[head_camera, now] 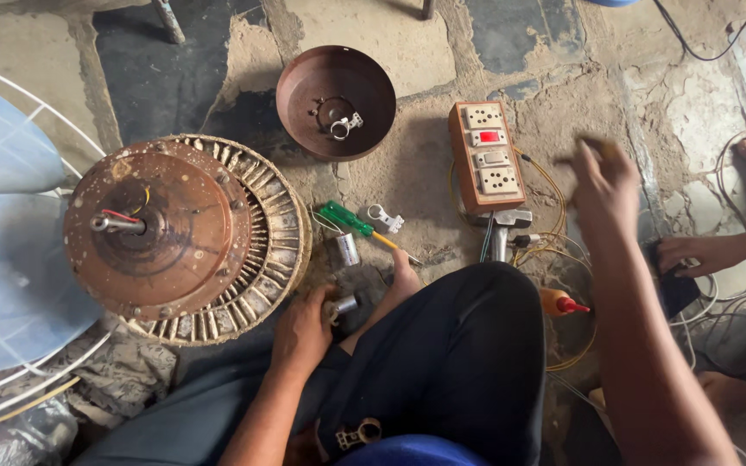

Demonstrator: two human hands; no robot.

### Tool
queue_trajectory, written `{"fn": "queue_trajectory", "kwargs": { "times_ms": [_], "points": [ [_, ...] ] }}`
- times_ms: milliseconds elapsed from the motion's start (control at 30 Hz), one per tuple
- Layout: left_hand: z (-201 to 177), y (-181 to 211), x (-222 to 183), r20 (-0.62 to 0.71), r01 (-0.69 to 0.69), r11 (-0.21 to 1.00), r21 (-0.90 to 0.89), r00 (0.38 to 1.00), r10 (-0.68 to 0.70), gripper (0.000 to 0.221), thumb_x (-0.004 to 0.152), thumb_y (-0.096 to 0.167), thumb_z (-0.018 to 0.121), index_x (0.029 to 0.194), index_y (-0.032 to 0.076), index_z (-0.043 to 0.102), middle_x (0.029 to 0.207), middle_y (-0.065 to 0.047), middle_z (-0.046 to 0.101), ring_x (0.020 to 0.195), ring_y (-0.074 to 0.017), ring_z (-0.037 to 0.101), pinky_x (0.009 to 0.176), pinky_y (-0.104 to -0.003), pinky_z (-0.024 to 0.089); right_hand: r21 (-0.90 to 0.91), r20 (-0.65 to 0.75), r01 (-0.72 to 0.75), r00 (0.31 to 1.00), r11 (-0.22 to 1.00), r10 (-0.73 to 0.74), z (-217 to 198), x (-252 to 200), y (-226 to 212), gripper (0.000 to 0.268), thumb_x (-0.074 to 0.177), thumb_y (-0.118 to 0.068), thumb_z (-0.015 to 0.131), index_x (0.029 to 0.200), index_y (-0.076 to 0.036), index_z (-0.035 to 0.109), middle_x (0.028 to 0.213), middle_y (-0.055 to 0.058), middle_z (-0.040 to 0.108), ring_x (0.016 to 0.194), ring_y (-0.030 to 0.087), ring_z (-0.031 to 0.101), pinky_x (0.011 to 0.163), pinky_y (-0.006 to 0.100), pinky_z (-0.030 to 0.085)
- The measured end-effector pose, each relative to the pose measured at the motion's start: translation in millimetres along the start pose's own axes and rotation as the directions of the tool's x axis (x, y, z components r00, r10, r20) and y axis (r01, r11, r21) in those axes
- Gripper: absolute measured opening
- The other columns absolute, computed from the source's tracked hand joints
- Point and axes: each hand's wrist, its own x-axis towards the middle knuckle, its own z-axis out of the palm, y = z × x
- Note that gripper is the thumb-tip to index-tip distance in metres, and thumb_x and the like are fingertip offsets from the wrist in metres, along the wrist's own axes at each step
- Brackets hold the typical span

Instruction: The person sits on the floor and repairs a disassembled fan motor. They use a screwdriver to adjust components on the motor's central shaft, then use a hammer to tap a metal part into place. Finally, they connect wires to a capacitor and secure it to the motor assembly.

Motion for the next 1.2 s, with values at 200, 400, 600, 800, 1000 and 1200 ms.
{"fn": "queue_trajectory", "kwargs": {
  "times_ms": [200,400,600,800,1000,1200],
  "points": [
    [-7,10,-6,-0.155,-0.210,0.976,-0.058,0.968,0.199,0.050,0.071,-0.010,0.060,0.119,0.005,0.062,0.118,-0.019,0.065,0.113,-0.0416,0.062,0.093,-0.046,0.050,0.091,-0.064,-0.179,0.981,0.980,0.185,-27,-129,52,0.024,0.101,-0.017,0.061,0.116,-0.001,0.070,0.085,0.007,0.073,0.051,0.008,0.054,0.046,0.025,0.043],
    [-15,22,-19,-0.197,-0.142,0.990,0.003,0.970,0.140,0.048,0.075,-0.012,0.057,0.120,0.006,0.062,0.112,-0.016,0.066,0.106,-0.0403,0.064,0.089,-0.047,0.051,-0.224,-0.070,0.083,0.992,0.971,-0.101,-11,-173,36,0.019,0.104,-0.009,0.066,0.120,-0.005,0.077,0.085,0.010,0.073,0.070,0.009,0.058,0.064,0.025,0.048],
    [-31,23,-67,-0.211,0.028,0.927,0.374,0.976,0.056,0.021,0.089,0.003,0.057,0.107,0.006,0.066,0.101,-0.018,0.070,0.099,-0.0386,0.068,0.087,-0.048,0.053,-0.286,0.396,0.631,0.763,0.721,-0.511,29,-240,-34,0.026,0.086,-0.018,0.074,0.111,-0.013,0.075,0.090,0.011,0.074,0.075,0.026,0.073,0.064,0.038,0.057],
    [-44,16,-123,-0.239,0.199,0.793,0.575,0.968,-0.069,0.018,0.091,0.020,0.058,0.095,0.008,0.071,0.095,-0.014,0.075,0.098,-0.0342,0.070,0.091,-0.052,0.050,-0.035,0.974,0.919,0.120,0.392,-0.193,96,-318,-67,0.036,0.083,-0.030,0.078,0.112,-0.011,0.069,0.112,0.014,0.063,0.074,0.030,0.070,0.061,0.044,0.057],
    [-42,25,-84,0.032,0.232,0.873,0.428,0.962,-0.271,0.024,0.087,0.020,0.061,0.098,0.010,0.079,0.109,-0.019,0.075,0.107,-0.0367,0.073,0.093,-0.049,0.056,0.151,0.801,0.796,0.249,0.586,-0.544,34,-300,-77,0.030,0.071,-0.022,0.083,0.095,-0.008,0.073,0.089,0.010,0.071,0.077,0.029,0.071,0.068,0.039,0.058],
    [31,-11,-47,0.073,0.090,0.920,0.381,0.989,-0.127,0.028,0.087,0.020,0.059,0.100,0.009,0.081,0.106,-0.018,0.076,0.103,-0.0348,0.074,0.088,-0.048,0.058,-0.206,0.694,0.123,0.718,0.971,0.056,-33,-274,-89,0.027,0.082,-0.008,0.076,0.109,-0.004,0.076,0.089,0.005,0.081,0.080,0.014,0.075,0.070,0.033,0.062]
  ]
}}
